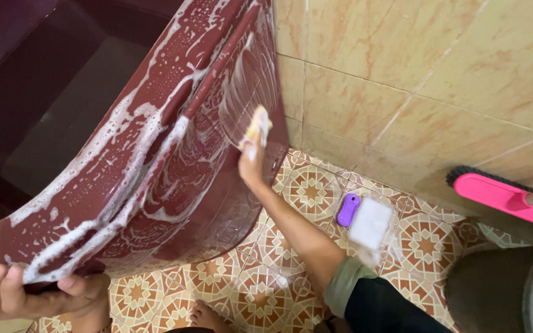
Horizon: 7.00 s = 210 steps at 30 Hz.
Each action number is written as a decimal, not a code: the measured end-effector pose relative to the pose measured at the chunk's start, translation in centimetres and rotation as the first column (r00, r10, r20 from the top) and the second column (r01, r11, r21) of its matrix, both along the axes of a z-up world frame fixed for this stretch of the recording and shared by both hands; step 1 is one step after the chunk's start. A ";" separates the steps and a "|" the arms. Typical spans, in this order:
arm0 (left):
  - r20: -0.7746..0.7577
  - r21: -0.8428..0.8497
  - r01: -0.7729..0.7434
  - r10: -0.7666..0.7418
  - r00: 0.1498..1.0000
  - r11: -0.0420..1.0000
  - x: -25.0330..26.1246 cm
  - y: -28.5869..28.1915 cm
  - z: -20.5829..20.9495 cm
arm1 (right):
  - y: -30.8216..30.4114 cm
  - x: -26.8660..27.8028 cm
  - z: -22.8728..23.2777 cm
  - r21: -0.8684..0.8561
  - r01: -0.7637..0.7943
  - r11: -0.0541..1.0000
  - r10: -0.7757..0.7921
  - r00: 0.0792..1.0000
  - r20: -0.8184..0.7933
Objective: The person scrubs the exterior of a large maroon plastic container using a soapy sponge. They work methodically around the curved surface, applying soap and scrubbing in circular and vertical motions to clean the container.
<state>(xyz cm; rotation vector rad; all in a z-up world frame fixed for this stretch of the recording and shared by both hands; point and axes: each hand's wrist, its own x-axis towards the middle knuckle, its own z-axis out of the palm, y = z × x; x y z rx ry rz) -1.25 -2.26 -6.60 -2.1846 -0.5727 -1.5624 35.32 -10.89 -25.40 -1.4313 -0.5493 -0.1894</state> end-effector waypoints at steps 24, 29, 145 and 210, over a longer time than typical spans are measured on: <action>0.077 -0.043 0.045 -0.041 0.996 0.998 0.7 -0.5 1.1 | 0.2 -2.7 4.0 0.003 -0.089 0.996 0.084 0.932 -0.354; 0.153 -0.026 0.077 -0.072 0.986 0.997 0.9 0.6 0.3 | 0.3 -5.4 12.9 0.050 -0.043 0.998 0.037 0.991 0.128; 0.129 -0.090 0.112 -0.100 0.987 0.990 -0.9 1.8 3.0 | -3.4 -22.2 1.1 -0.038 -0.149 0.988 0.141 0.975 -0.174; 0.169 0.028 0.064 -0.068 0.983 0.998 5.8 -4.0 5.3 | -1.2 -2.1 2.3 -0.150 0.107 0.983 -0.069 0.968 0.240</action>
